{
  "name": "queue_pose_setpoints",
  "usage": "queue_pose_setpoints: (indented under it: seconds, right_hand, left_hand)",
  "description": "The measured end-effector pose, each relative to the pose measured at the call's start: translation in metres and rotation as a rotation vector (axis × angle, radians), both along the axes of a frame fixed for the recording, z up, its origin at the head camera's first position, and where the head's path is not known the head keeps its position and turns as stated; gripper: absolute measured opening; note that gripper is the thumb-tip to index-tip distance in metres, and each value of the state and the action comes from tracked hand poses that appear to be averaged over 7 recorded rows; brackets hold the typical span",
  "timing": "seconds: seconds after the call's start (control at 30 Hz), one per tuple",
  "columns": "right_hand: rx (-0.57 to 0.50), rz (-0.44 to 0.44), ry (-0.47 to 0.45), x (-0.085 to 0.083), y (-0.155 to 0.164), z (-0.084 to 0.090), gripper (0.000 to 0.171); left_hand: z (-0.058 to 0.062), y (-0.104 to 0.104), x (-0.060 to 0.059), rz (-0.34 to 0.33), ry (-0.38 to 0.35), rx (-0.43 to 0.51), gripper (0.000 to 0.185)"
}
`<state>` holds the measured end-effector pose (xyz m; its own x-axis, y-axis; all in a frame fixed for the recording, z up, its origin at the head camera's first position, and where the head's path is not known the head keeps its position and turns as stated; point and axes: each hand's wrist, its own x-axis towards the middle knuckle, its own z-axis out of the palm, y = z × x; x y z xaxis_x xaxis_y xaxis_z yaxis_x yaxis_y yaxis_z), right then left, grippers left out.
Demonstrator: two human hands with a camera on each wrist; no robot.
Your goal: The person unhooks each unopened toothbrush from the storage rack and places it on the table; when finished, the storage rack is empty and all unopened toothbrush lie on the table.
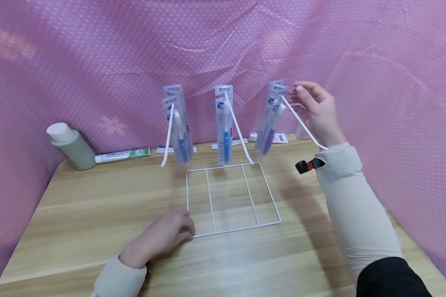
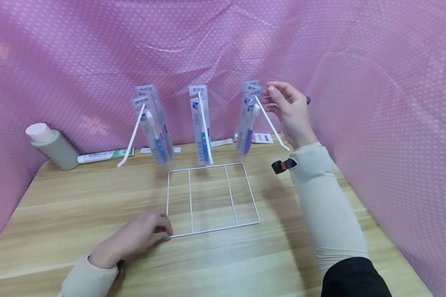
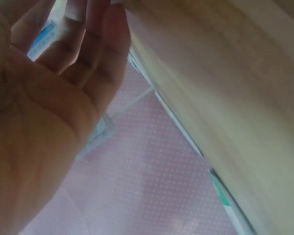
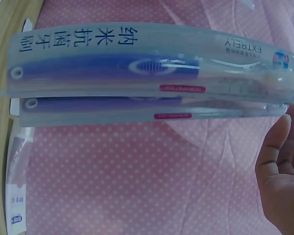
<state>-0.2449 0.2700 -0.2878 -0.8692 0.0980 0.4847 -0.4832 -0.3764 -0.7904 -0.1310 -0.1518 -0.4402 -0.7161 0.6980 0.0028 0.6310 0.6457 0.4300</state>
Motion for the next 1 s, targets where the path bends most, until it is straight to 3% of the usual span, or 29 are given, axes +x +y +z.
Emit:
queue_pose_setpoints:
  seconds: [0.17, 0.4, 0.77, 1.0]
  right_hand:
    - [0.036, -0.048, -0.043, -0.004, -0.007, 0.004, 0.01]
    - [0.11, -0.108, -0.112, -0.006, -0.011, 0.006, 0.011]
    - [0.185, -0.182, -0.091, -0.007, -0.016, 0.004, 0.011]
    - [0.192, -0.18, -0.099, -0.005, -0.018, 0.005, 0.011]
  left_hand:
    - [0.002, -0.004, -0.001, 0.035, -0.025, -0.015, 0.022]
    - [0.002, -0.005, -0.006, 0.031, -0.02, -0.011, 0.025]
    - [0.005, -0.009, -0.015, -0.007, -0.014, 0.014, 0.025]
    - [0.005, -0.012, -0.02, -0.007, -0.024, 0.008, 0.024]
